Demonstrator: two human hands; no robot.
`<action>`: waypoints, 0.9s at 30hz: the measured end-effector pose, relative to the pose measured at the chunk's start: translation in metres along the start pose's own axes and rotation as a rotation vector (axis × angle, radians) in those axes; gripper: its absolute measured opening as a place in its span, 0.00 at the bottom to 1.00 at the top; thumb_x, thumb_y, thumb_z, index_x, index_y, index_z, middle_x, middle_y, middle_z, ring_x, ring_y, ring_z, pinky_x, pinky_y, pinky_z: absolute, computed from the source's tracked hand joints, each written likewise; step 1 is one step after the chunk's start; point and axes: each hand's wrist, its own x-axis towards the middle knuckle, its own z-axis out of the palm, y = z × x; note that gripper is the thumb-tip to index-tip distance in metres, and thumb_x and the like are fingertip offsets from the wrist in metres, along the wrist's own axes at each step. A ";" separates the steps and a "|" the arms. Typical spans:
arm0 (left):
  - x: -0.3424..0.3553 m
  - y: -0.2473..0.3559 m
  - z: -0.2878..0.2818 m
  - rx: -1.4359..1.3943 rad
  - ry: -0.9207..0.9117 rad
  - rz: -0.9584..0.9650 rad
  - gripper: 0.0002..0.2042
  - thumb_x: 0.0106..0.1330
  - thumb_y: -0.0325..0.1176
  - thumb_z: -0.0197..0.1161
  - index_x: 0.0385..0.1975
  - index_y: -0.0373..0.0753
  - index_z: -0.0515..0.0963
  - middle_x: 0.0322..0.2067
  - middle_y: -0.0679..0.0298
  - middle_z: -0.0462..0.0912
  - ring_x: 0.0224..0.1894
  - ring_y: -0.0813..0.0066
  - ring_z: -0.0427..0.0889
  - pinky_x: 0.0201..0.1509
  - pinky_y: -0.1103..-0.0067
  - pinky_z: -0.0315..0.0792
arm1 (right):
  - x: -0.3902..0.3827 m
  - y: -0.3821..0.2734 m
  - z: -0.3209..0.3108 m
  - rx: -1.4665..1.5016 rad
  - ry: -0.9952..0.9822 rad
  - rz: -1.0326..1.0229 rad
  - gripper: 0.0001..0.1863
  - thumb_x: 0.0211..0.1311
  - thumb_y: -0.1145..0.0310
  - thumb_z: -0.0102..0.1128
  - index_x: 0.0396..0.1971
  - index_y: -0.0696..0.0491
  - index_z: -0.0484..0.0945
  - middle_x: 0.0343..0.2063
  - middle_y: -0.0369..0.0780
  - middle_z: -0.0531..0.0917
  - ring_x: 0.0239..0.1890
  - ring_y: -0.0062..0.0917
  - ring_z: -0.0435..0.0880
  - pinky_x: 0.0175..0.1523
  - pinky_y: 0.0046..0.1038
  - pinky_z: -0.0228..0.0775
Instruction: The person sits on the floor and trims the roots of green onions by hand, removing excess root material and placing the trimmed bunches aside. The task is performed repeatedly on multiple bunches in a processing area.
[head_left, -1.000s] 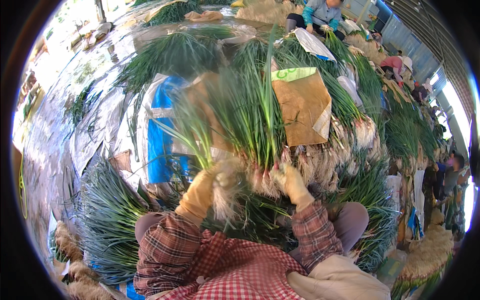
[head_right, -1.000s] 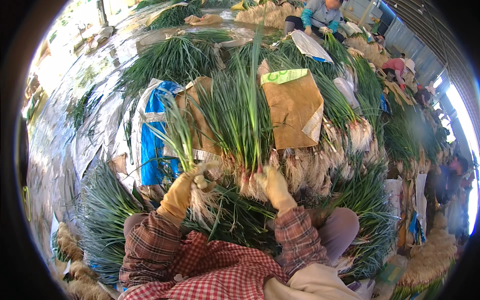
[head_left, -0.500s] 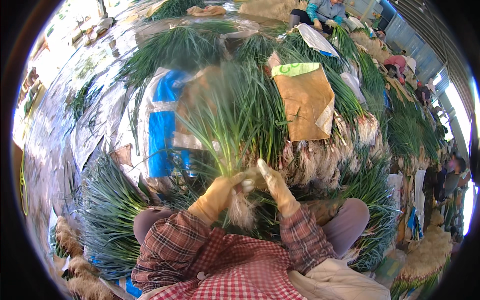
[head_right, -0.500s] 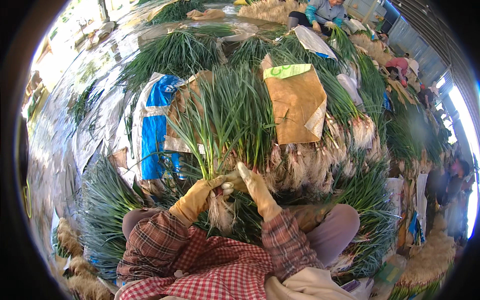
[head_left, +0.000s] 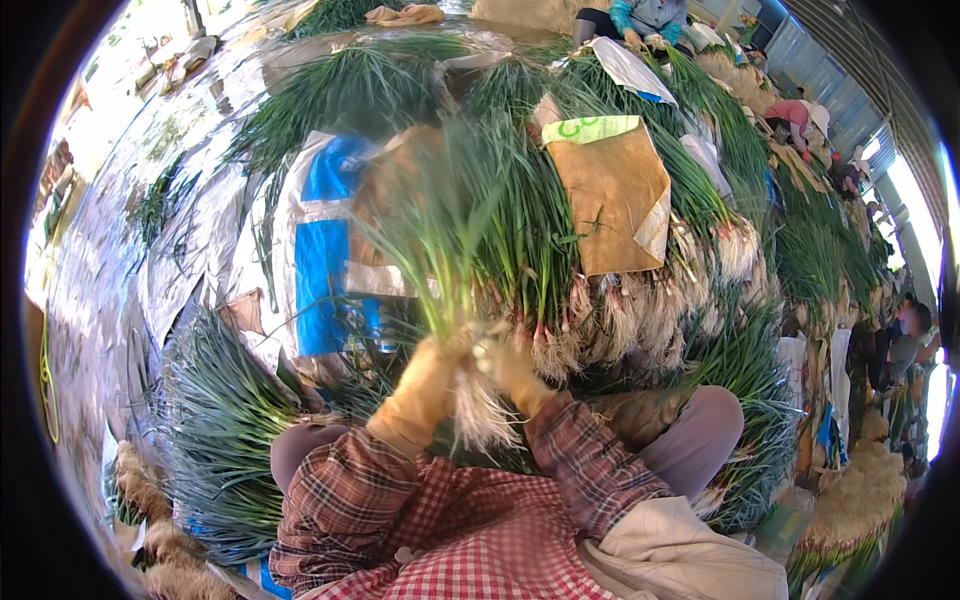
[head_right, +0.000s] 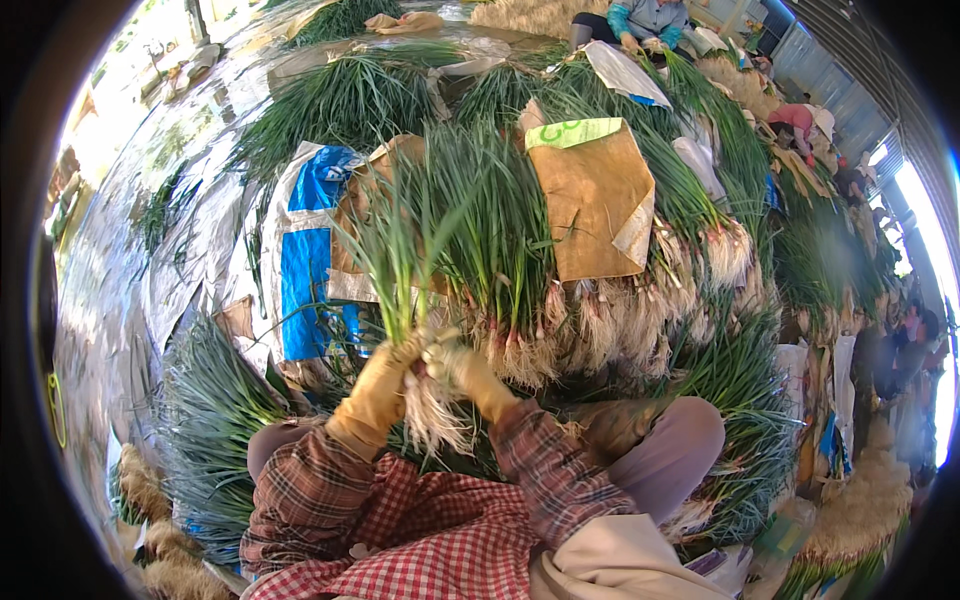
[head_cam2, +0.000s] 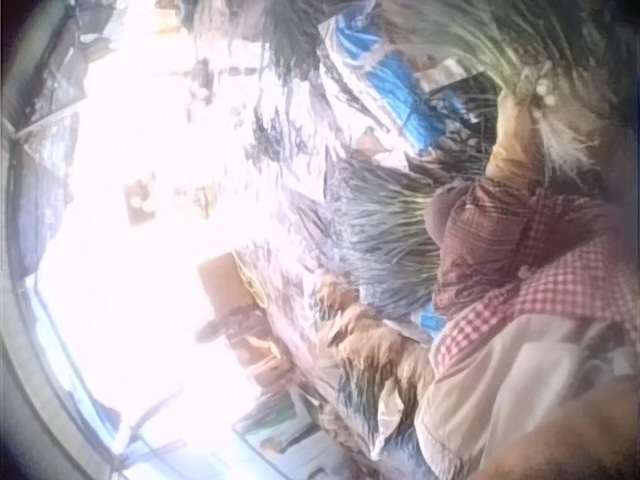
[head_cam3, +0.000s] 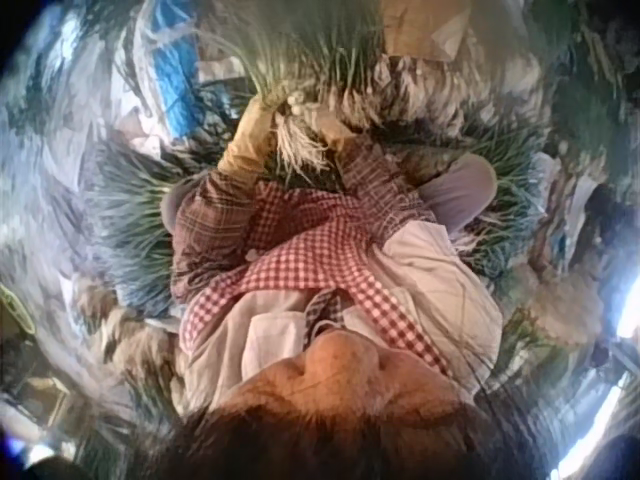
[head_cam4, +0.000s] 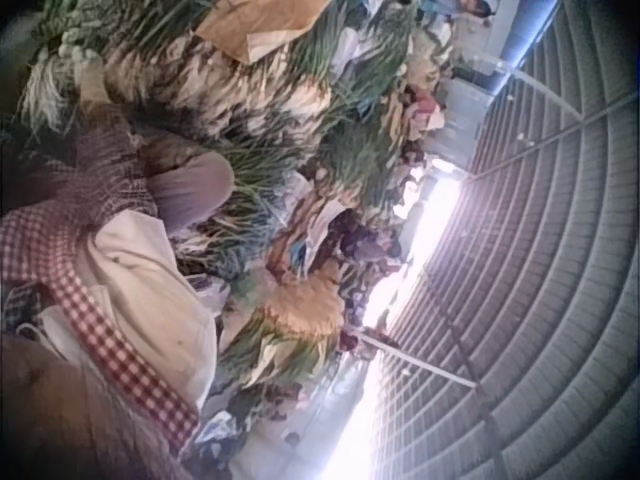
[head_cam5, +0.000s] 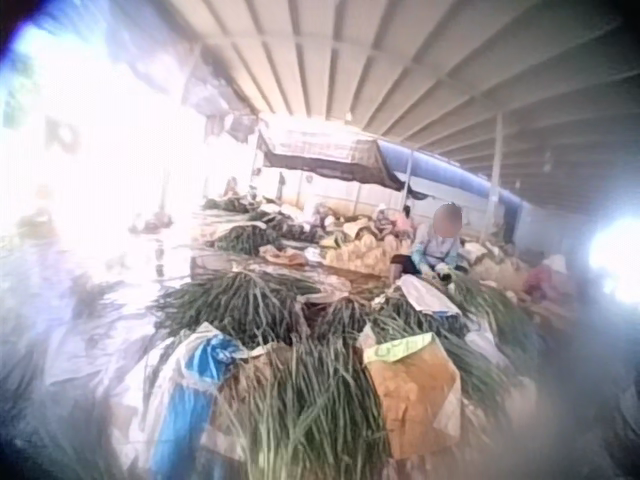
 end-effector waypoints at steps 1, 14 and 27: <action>-0.002 0.009 -0.002 -0.047 -0.061 0.013 0.18 0.72 0.34 0.56 0.53 0.24 0.71 0.27 0.67 0.79 0.24 0.80 0.76 0.29 0.83 0.74 | -0.011 0.009 0.003 -0.421 -0.126 -0.036 0.23 0.67 0.47 0.52 0.36 0.56 0.76 0.14 0.37 0.75 0.13 0.25 0.70 0.21 0.29 0.62; 0.021 -0.008 -0.003 -0.105 -0.152 -0.174 0.23 0.72 0.32 0.54 0.60 0.23 0.65 0.18 0.72 0.70 0.25 0.79 0.70 0.34 0.80 0.67 | 0.013 0.013 -0.085 -0.808 0.637 -0.038 0.25 0.65 0.45 0.53 0.27 0.54 0.79 0.18 0.44 0.78 0.22 0.33 0.80 0.30 0.35 0.75; 0.042 -0.030 -0.009 -0.013 -0.248 -0.176 0.17 0.71 0.33 0.52 0.52 0.28 0.76 0.48 0.58 0.82 0.40 0.75 0.81 0.49 0.82 0.77 | 0.043 0.063 -0.089 -0.345 0.581 -0.110 0.13 0.65 0.63 0.61 0.37 0.60 0.76 0.21 0.39 0.79 0.22 0.24 0.76 0.23 0.27 0.66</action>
